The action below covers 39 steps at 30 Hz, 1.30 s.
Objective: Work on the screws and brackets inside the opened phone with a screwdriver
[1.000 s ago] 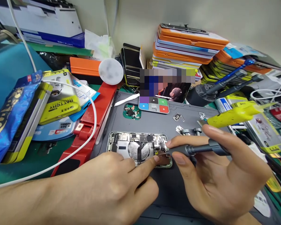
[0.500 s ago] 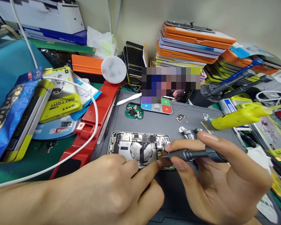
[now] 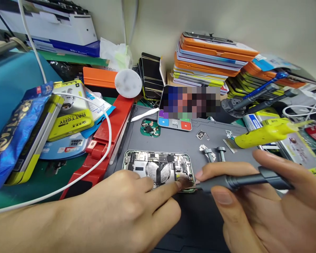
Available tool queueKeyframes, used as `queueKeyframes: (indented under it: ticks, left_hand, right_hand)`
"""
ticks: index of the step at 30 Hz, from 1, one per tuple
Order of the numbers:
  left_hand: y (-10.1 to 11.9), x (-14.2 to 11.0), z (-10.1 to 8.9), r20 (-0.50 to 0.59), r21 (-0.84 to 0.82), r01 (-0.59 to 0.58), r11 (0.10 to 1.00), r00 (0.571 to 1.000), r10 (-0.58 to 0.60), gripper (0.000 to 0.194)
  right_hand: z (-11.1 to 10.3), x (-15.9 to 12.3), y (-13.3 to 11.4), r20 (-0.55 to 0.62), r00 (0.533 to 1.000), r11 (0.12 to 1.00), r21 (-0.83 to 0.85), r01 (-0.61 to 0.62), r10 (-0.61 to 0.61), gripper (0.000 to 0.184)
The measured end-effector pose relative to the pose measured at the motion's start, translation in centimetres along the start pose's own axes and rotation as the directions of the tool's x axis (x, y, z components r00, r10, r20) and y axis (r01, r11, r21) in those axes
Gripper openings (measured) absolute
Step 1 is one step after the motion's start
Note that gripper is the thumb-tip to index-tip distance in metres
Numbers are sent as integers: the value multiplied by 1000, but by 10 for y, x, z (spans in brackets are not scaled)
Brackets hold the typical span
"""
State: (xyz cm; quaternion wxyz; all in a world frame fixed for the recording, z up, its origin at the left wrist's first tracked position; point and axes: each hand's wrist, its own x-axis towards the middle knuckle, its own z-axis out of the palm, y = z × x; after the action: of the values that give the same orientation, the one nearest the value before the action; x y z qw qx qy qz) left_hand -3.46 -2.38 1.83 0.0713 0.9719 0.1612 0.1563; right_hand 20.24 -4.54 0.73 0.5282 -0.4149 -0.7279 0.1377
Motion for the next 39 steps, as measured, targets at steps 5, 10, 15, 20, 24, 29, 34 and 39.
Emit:
queueKeyframes:
  ticks: [5,10,15,20,24,29,34,39]
  left_hand:
    - [1,1,-1,33,-5,-4,1000,999,4,11]
    - [1,0,0,26,-27,-16,1000,1000,17,15]
    - [1,-1,-2,17,2,-24,1000,1000,24,20]
    - [0,2,-2,57,-30,-17,999,998,19,17]
    - [0,1,1,44,-41,13,999,999,-11,8]
    - [1,-2,4,44,-32,-14,999,999,15,6]
    - [1,-2,2,36,-2,-27,1000,999,27,9]
    - [-1,-2,2,26,-16,-29,999,999,29,16]
  right_hand:
    - [-4,-4,-3,14,1000,997,75,5,-6,71]
    - [-6,-3,-4,171,985,994,103,-28,10,79]
    - [-4,-1,-5,161,987,995,98,10,-26,81]
    - [-3,0,-4,143,989,995,97,31,-45,82]
    - [-3,0,-3,177,984,995,100,-5,-13,82]
    - [-1,-1,-2,177,984,993,120,-14,-8,79]
    - [-2,-1,-1,167,986,994,109,-9,-9,79]
    - [-1,-2,-2,172,985,994,112,-8,-12,79]
